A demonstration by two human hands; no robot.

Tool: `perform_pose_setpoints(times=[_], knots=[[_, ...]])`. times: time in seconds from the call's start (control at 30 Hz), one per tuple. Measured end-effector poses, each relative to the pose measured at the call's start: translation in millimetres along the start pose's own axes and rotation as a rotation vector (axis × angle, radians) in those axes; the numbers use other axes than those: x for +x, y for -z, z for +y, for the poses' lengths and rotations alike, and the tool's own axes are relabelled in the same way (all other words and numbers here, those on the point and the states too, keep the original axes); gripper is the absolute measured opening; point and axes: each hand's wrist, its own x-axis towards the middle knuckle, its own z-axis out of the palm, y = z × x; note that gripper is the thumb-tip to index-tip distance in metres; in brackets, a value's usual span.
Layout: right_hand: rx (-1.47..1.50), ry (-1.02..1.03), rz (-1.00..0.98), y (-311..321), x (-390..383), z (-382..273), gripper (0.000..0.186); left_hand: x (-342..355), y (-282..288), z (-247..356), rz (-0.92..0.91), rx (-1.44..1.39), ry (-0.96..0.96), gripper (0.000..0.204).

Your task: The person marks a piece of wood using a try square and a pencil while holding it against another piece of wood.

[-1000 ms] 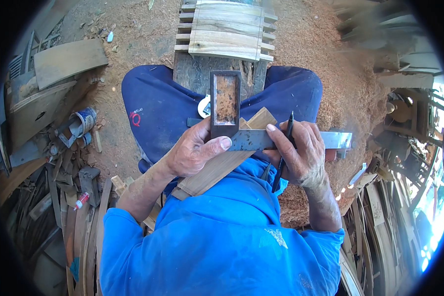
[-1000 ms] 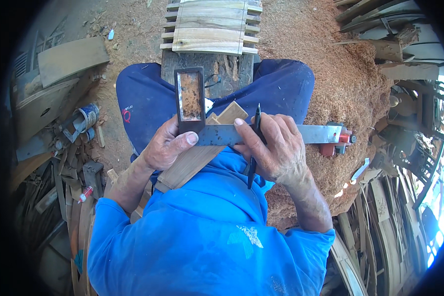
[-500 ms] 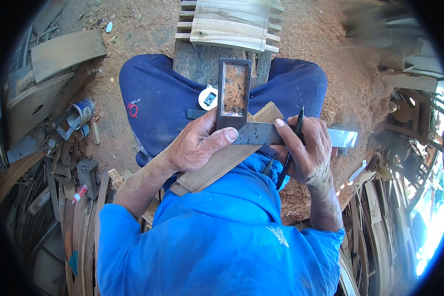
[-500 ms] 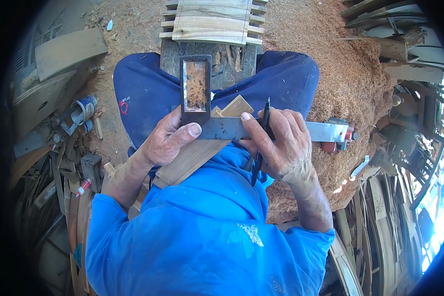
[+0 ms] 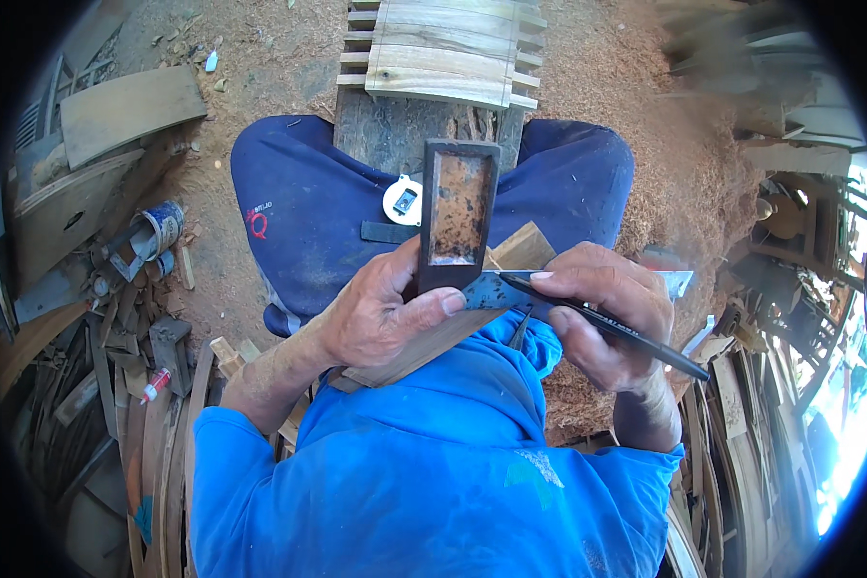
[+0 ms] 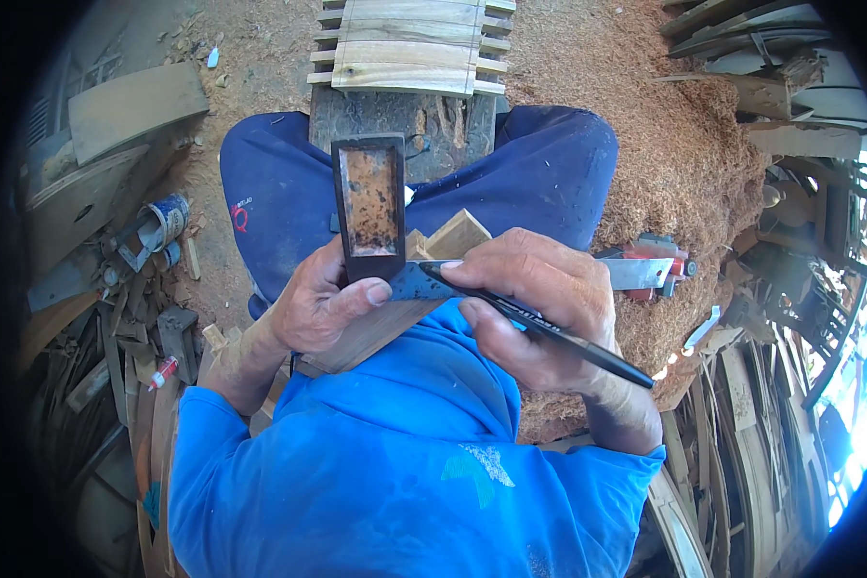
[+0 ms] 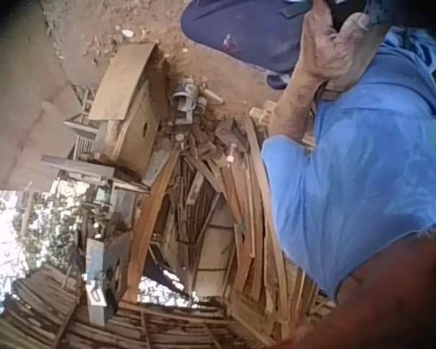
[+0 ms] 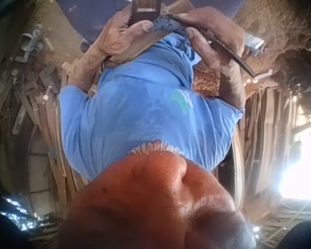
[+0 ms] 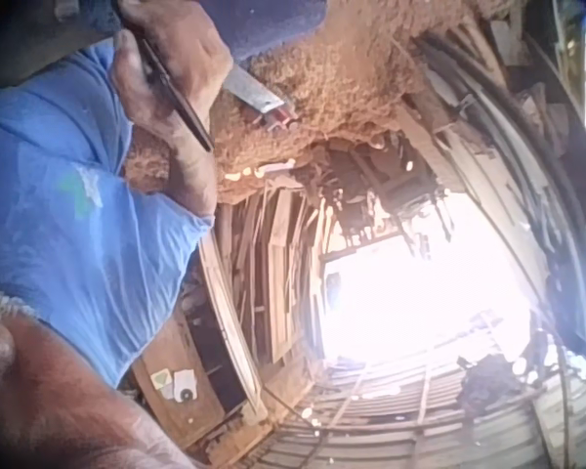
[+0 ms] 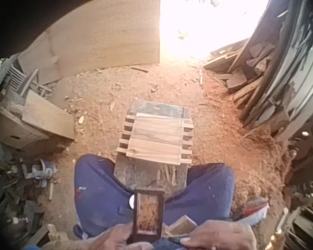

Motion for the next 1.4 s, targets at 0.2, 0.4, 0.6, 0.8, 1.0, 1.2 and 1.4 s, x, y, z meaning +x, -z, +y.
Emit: perform_pose_setpoints(times=[0.2,0.4,0.6,0.8,1.0,1.2,1.4], knots=[[-0.060,0.010,-0.025,0,5,-3,0.026,-3,0,1,-0.021,-0.028,0.050,0.046],[-0.058,-0.007,-0.036,-2,5,1,0.025,-2,0,-3,-0.021,-0.055,0.029,0.045],[-0.078,-0.008,-0.070,0,5,1,0.024,-1,2,-2,-0.038,0.004,0.011,0.044],[-0.065,0.023,-0.080,0,6,10,0.022,-2,0,-8,-0.004,-0.066,0.004,0.046],[-0.094,0.052,-0.087,3,4,10,0.021,-2,-2,-6,0.007,-0.102,0.039,0.044],[-0.092,0.047,-0.101,0,7,6,0.024,0,-2,-3,0.013,-0.060,0.008,0.044],[-0.110,0.048,-0.098,6,1,8,0.022,2,-3,-4,-0.038,-0.056,0.052,0.043]])
